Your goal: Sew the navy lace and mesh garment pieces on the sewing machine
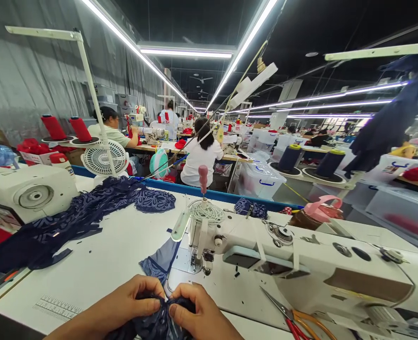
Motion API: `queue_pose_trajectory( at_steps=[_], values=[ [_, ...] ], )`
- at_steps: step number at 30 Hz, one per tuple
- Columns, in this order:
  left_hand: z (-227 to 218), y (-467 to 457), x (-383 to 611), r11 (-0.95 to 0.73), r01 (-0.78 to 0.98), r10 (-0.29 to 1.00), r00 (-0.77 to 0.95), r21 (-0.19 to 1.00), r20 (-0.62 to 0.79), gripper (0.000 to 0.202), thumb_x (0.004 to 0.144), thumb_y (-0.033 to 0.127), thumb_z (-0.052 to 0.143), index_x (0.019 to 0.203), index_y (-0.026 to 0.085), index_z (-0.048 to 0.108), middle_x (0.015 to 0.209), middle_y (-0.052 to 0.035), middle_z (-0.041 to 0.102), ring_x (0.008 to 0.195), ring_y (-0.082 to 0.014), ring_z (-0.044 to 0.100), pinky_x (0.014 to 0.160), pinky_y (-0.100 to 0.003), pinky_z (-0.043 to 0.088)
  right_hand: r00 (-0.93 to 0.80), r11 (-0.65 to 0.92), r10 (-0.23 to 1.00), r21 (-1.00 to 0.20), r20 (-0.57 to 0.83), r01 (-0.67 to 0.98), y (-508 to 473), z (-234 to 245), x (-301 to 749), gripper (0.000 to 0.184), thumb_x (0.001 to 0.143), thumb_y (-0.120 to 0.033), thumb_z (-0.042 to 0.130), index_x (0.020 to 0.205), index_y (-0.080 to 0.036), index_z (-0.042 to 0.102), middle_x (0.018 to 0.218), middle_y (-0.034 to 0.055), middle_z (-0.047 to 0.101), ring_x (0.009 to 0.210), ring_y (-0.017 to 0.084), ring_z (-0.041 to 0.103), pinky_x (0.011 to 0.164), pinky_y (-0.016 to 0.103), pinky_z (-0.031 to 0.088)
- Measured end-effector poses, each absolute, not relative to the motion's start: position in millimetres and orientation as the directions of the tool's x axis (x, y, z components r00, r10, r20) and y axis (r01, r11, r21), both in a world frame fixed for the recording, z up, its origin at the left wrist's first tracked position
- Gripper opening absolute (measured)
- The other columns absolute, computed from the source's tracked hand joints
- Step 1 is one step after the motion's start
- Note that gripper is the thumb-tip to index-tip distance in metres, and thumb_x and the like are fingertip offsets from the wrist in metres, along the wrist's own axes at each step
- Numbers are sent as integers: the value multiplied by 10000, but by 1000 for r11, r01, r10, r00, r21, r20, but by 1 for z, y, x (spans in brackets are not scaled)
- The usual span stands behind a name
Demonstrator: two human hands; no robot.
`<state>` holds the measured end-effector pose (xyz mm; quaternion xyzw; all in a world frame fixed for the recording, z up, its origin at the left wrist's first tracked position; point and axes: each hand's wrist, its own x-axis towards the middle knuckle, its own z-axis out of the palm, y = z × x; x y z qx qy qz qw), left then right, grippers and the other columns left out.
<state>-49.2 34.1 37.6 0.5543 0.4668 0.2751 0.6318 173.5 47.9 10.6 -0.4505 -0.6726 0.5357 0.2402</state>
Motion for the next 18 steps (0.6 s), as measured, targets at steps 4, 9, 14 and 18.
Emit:
queue_pose_trajectory(
  at_steps=[4,9,14,18],
  values=[
    [32,37,-51,271,163,843,436,949,-315,298,666,354,656,874,141,646,764,17,523,749,-147,434,672,-248,302,-489,-38,850,-949,-195,312,50,6,177,418,760,-545,717,1006,-208,699,1015,29,624,963,234,574,853,324,425],
    [29,38,-51,272,172,852,415,947,-320,311,630,360,658,860,152,652,764,11,526,766,-161,436,678,-254,309,-488,-61,845,-947,-218,316,49,10,176,380,745,-486,705,1000,-204,709,1002,24,605,916,215,566,806,309,415],
    [31,36,-49,245,206,830,461,947,-315,241,662,315,648,853,168,645,760,25,533,758,-149,467,678,-239,329,-503,-65,819,-915,-277,397,48,14,174,312,779,-409,647,1012,-203,676,993,17,595,911,207,574,786,298,422],
    [29,37,-49,-1,519,910,355,855,-214,165,702,239,625,865,214,630,752,35,584,743,-163,530,655,-241,343,-440,168,888,-793,-136,585,46,19,170,124,821,-280,575,919,-228,630,939,0,636,902,193,600,796,281,434]
  ],
)
